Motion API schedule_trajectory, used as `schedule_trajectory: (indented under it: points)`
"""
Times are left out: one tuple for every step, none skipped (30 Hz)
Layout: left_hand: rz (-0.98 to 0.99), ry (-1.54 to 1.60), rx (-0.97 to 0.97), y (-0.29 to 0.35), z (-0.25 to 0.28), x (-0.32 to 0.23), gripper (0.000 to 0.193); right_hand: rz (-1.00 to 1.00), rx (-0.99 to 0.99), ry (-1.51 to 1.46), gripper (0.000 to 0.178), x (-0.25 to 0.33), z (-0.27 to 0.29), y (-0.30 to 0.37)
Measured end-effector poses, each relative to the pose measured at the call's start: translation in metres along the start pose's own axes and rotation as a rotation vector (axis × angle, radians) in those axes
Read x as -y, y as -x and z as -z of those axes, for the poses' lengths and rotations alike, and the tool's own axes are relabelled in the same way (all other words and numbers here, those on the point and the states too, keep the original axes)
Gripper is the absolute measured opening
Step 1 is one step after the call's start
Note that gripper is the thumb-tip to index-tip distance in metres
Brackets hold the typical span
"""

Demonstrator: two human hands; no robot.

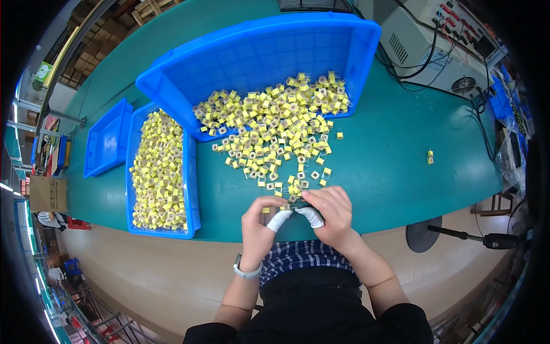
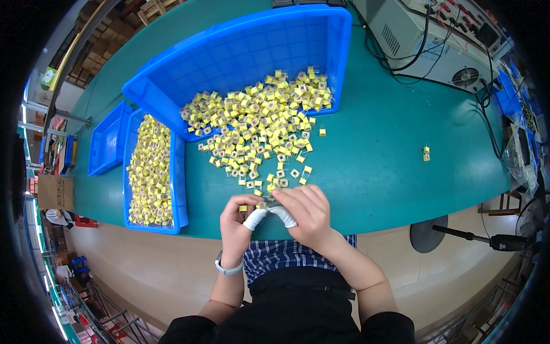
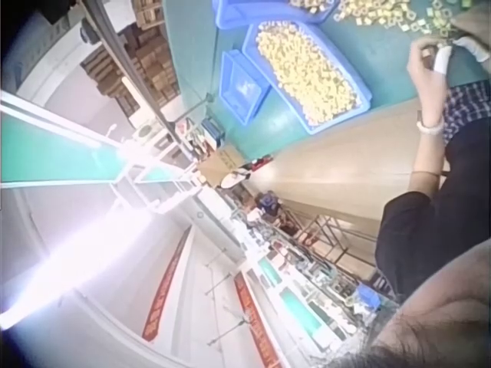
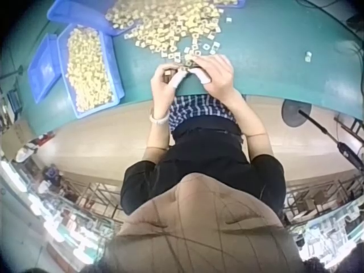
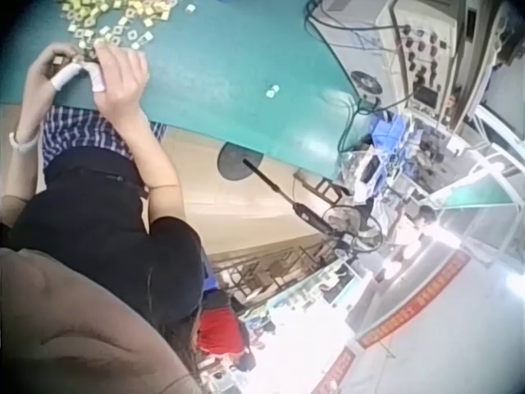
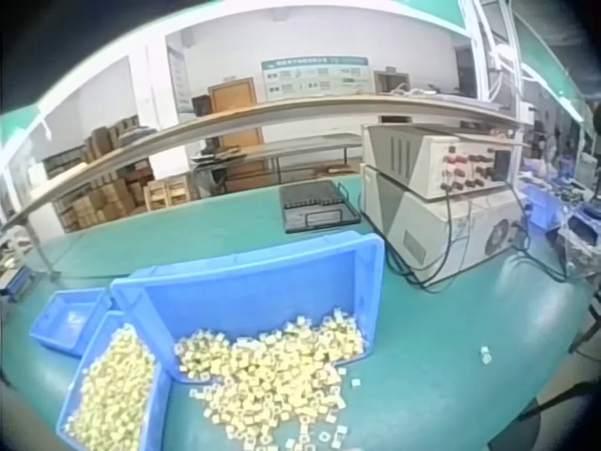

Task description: The person picks up a transformer from a blue bin, trims its pins using shears, and places the finished component into a separate blue bin.

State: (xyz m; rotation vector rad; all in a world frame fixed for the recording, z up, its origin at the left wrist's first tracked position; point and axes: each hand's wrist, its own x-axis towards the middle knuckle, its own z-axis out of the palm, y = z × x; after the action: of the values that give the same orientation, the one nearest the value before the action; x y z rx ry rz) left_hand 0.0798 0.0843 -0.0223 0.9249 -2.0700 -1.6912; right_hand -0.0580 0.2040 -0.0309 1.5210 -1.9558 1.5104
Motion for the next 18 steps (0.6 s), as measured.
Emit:
schedule_trajectory:
  points:
    - [-0.052, 0.279, 0.005, -0.002, 0.000, 0.004, 0.022, -0.001, 0.005, -0.006, 0.042, 0.001, 0.000, 0.000]
    - [-0.105, 0.559, 0.010, -0.003, 0.000, 0.009, 0.025, 0.000, 0.005, -0.006, 0.042, 0.000, -0.001, 0.000]
    - [-0.108, 0.629, 0.034, -0.004, 0.001, 0.013, 0.030, 0.009, 0.019, 0.002, 0.042, 0.000, -0.001, 0.001]
    - [-0.109, 0.629, 0.033, -0.005, 0.001, 0.016, 0.030, 0.017, 0.032, 0.009, 0.043, 0.000, -0.001, 0.001]
    - [-0.119, 0.659, 0.023, -0.005, 0.001, 0.019, 0.030, 0.017, 0.033, 0.010, 0.043, 0.000, -0.001, 0.002]
    - [-0.130, 0.688, 0.012, -0.006, 0.000, 0.021, 0.030, 0.023, 0.048, 0.010, 0.043, 0.001, -0.001, 0.001]
    - [-0.129, 0.689, 0.012, -0.006, 0.000, 0.023, 0.030, 0.029, 0.062, 0.010, 0.043, 0.001, -0.002, 0.001]
    - [-0.138, 0.687, 0.020, -0.007, 0.001, 0.024, 0.030, 0.028, 0.063, 0.010, 0.043, 0.002, -0.002, 0.001]
    - [-0.148, 0.685, 0.027, -0.007, 0.001, 0.025, 0.029, 0.037, 0.084, 0.014, 0.043, 0.002, -0.002, 0.000]
    - [-0.147, 0.686, 0.027, -0.007, 0.001, 0.025, 0.029, 0.047, 0.105, 0.017, 0.042, 0.002, -0.002, 0.000]
    - [-0.164, 0.660, 0.046, -0.007, 0.001, 0.023, 0.028, 0.047, 0.106, 0.016, 0.042, 0.002, -0.003, 0.000]
    - [-0.181, 0.633, 0.065, -0.007, 0.001, 0.022, 0.027, 0.051, 0.113, 0.021, 0.042, 0.002, -0.004, 0.001]
    - [-0.181, 0.633, 0.064, -0.007, 0.001, 0.023, 0.027, 0.056, 0.121, 0.027, 0.042, 0.002, -0.004, 0.001]
    - [-0.176, 0.642, 0.059, -0.007, 0.001, 0.023, 0.027, 0.056, 0.121, 0.026, 0.042, 0.002, -0.004, 0.000]
    - [-0.171, 0.651, 0.055, -0.007, 0.001, 0.023, 0.026, 0.063, 0.131, 0.022, 0.042, 0.002, -0.004, 0.000]
    - [-0.171, 0.651, 0.054, -0.007, 0.001, 0.023, 0.026, 0.070, 0.141, 0.018, 0.041, 0.002, -0.003, 0.000]
    - [-0.174, 0.648, 0.060, -0.007, 0.002, 0.024, 0.026, 0.070, 0.141, 0.018, 0.041, 0.002, -0.003, -0.001]
    - [-0.177, 0.645, 0.066, -0.007, 0.002, 0.025, 0.026, 0.074, 0.143, 0.021, 0.041, 0.002, -0.003, -0.001]
